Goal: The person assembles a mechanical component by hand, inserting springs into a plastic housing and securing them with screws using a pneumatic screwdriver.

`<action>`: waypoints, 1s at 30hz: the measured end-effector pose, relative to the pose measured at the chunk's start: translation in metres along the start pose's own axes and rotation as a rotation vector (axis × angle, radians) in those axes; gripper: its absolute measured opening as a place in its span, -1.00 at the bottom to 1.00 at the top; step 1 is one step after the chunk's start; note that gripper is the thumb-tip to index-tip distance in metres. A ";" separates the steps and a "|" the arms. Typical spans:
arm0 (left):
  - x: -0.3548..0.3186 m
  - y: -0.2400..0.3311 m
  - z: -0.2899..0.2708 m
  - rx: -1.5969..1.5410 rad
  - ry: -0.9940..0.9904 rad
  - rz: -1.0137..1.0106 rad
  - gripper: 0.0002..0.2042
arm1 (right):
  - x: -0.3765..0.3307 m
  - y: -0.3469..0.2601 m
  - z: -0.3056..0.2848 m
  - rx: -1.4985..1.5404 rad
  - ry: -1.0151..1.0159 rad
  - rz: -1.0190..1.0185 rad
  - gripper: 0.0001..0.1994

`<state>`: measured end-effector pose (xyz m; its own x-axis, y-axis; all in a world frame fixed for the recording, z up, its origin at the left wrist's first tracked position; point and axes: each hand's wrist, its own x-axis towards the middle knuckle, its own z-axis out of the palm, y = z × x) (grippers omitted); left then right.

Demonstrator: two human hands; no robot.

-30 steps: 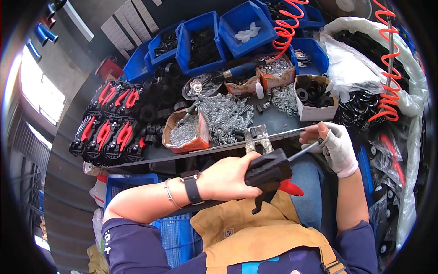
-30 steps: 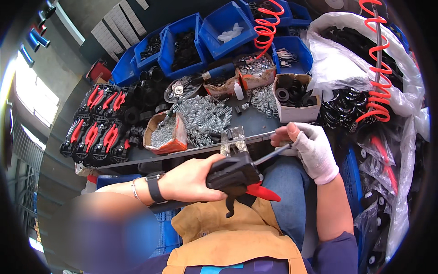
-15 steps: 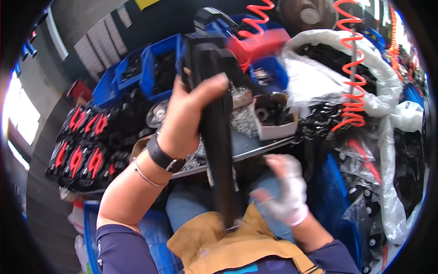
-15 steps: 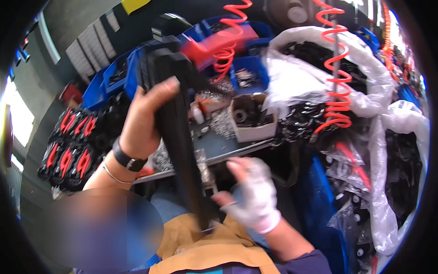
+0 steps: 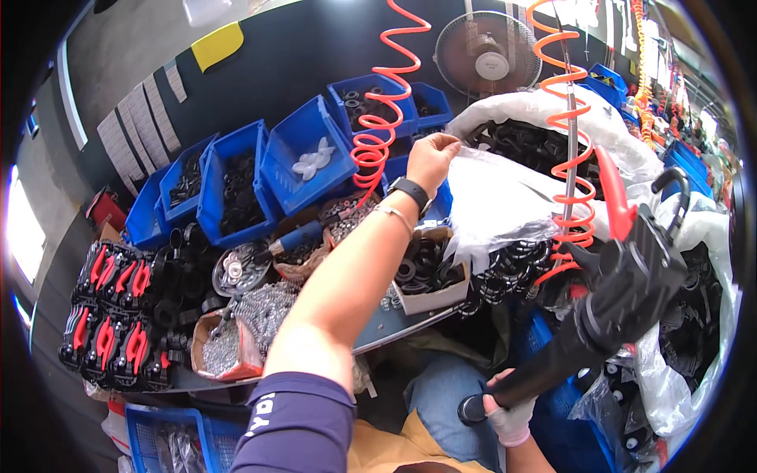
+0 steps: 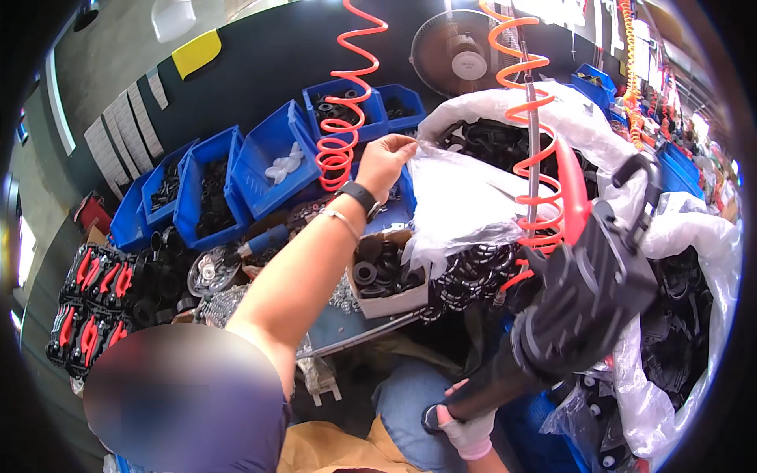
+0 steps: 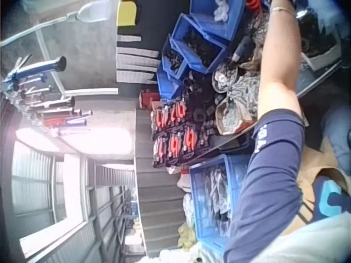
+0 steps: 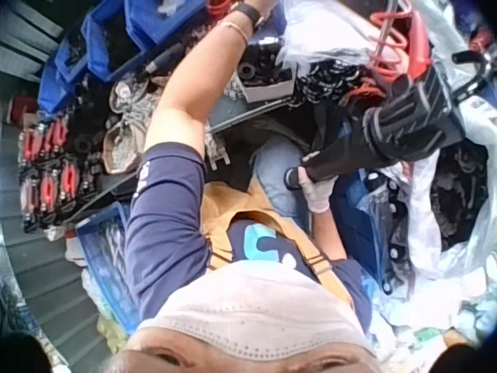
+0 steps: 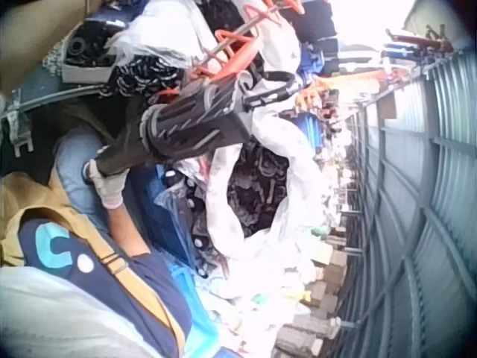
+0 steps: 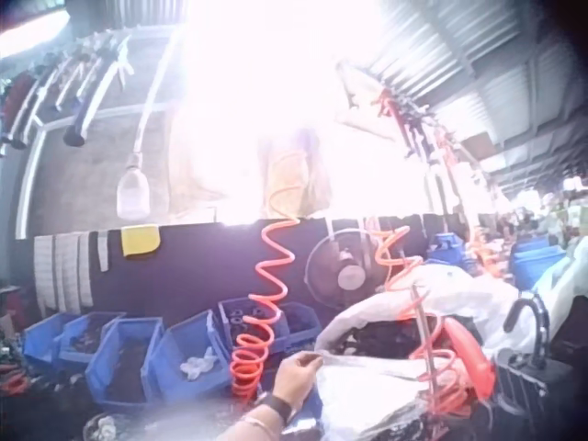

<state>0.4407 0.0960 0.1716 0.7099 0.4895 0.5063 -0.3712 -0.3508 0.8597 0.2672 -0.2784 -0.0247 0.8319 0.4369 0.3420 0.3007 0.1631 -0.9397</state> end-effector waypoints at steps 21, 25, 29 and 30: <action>0.045 -0.054 0.018 0.672 -0.481 0.192 -0.82 | 0.013 0.021 0.001 0.114 0.072 0.047 -0.39; -0.045 -0.010 0.004 0.689 -0.353 0.685 -0.90 | 0.009 0.019 -0.008 0.110 0.076 0.051 -0.35; -0.102 0.058 -0.019 0.508 -0.431 0.606 -0.88 | 0.006 0.021 -0.021 0.067 0.003 -0.012 -0.42; -0.108 0.065 -0.022 0.406 -0.456 0.505 -0.87 | 0.006 0.017 -0.021 0.110 0.006 0.002 -0.43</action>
<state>0.3269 0.0376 0.1742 0.7214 -0.1512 0.6758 -0.5289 -0.7503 0.3967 0.2876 -0.2913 -0.0389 0.8353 0.4323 0.3395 0.2460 0.2584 -0.9342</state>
